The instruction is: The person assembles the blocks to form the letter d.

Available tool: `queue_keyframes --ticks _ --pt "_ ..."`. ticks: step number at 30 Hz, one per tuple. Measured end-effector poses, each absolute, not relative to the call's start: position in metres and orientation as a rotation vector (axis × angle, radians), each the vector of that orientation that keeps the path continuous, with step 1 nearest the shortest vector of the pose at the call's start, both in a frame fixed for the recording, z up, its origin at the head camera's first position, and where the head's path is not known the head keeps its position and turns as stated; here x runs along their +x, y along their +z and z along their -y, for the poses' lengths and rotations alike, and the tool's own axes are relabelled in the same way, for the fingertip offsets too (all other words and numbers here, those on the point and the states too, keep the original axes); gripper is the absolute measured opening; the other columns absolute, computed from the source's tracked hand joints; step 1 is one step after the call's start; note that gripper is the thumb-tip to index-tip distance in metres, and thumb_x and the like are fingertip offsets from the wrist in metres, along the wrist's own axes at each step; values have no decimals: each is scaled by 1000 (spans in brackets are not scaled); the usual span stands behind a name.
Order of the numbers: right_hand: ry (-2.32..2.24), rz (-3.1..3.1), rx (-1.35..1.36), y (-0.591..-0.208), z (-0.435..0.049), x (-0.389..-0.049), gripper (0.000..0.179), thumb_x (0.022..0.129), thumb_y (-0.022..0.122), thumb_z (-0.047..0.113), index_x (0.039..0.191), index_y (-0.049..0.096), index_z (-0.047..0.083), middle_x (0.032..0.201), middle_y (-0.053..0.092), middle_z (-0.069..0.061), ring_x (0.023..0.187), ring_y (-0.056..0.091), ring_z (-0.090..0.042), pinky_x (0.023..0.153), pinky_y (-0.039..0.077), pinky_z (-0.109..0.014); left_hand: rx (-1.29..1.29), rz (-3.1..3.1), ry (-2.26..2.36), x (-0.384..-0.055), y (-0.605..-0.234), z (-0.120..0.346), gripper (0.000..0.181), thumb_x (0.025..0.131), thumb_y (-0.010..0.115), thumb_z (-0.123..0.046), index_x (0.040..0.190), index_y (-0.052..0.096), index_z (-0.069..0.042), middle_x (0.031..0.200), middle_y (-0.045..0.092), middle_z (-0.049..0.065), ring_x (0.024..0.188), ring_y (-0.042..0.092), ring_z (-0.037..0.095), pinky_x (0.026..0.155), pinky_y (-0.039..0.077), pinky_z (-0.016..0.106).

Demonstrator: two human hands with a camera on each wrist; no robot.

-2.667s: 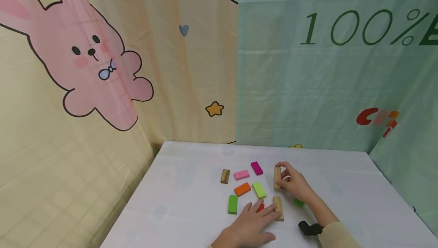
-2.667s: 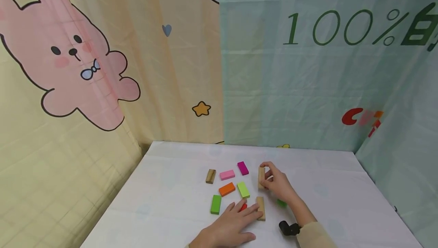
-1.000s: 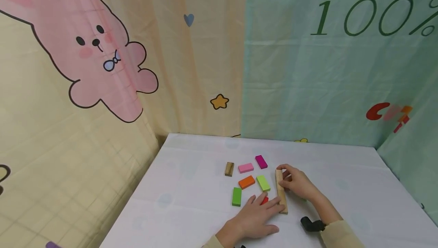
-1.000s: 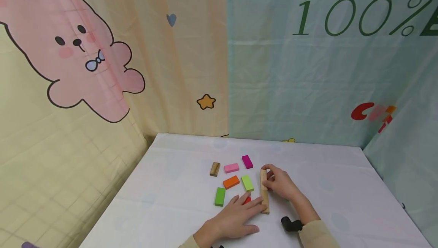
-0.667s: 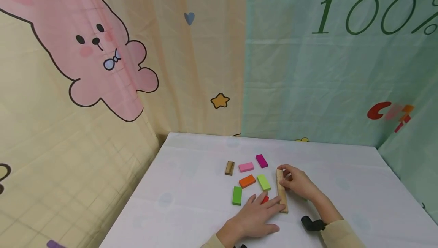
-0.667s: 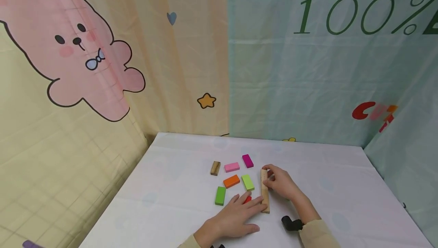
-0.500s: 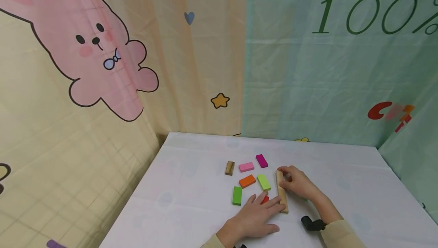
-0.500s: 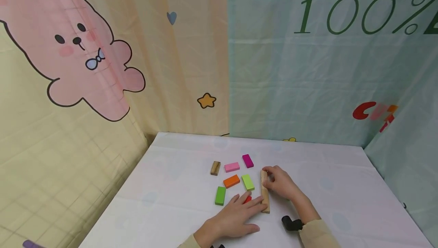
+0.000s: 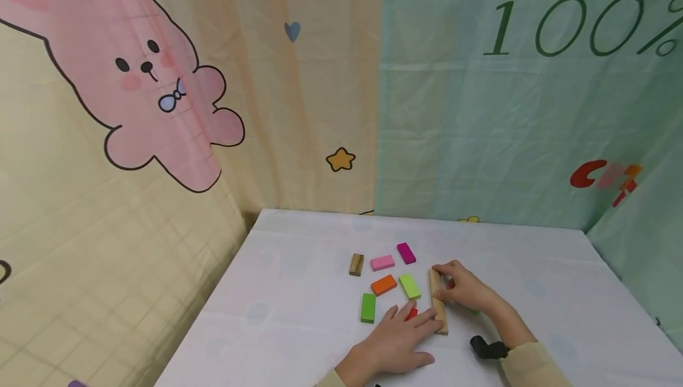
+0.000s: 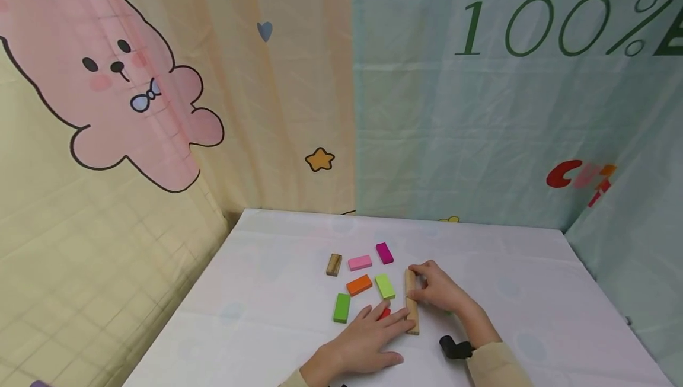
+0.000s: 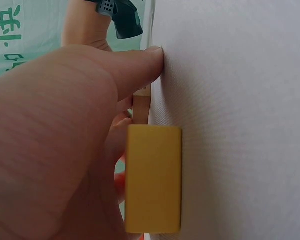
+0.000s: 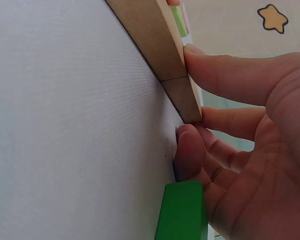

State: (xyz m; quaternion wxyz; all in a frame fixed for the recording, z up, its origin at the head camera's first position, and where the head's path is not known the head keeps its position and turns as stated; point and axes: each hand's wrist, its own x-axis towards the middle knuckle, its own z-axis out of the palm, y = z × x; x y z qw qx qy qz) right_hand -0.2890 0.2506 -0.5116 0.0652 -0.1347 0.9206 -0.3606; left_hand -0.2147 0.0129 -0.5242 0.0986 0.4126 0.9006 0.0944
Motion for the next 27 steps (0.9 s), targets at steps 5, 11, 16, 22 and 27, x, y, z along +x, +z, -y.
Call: queue_keyframes --ticks 5,11,16,22,27 --pt "-1092 -2775 -398 -512 -249 -287 65 84 83 20 139 56 -1 112 51 -11 85 50 -20 65 47 -29 1218 -2668 282 -214 -526 -12 67 97 55 -59 155 22 -51 162 13 -26 152 13 20 115 28 55" --pt "-1082 -2793 -394 -511 -249 -288 67 83 84 21 140 55 -2 109 52 -10 83 49 -20 63 46 -30 1224 -2666 303 -214 -524 -11 66 98 55 -58 156 24 -49 162 15 -25 153 12 21 115 27 56" --pt "-1069 -2791 -377 -507 -250 -289 69 83 84 24 141 55 2 113 57 -10 87 55 -21 67 51 -32 1225 -2674 300 -215 -524 -11 66 98 55 -58 156 25 -48 162 17 -24 153 13 21 115 27 56" --pt "-1033 -2862 -350 -496 -250 -291 63 85 82 19 141 55 7 116 62 -12 91 58 -24 70 54 -37 1227 -2692 300 -215 -524 -11 65 98 55 -58 156 26 -48 162 18 -23 152 14 21 115 28 55" --pt "-1043 -2910 -329 -495 -245 -290 53 88 79 17 137 61 10 117 63 -9 101 58 -26 82 55 -44 1219 -2683 291 -212 -522 -11 65 97 55 -58 155 26 -49 162 19 -24 152 14 21 115 28 55"
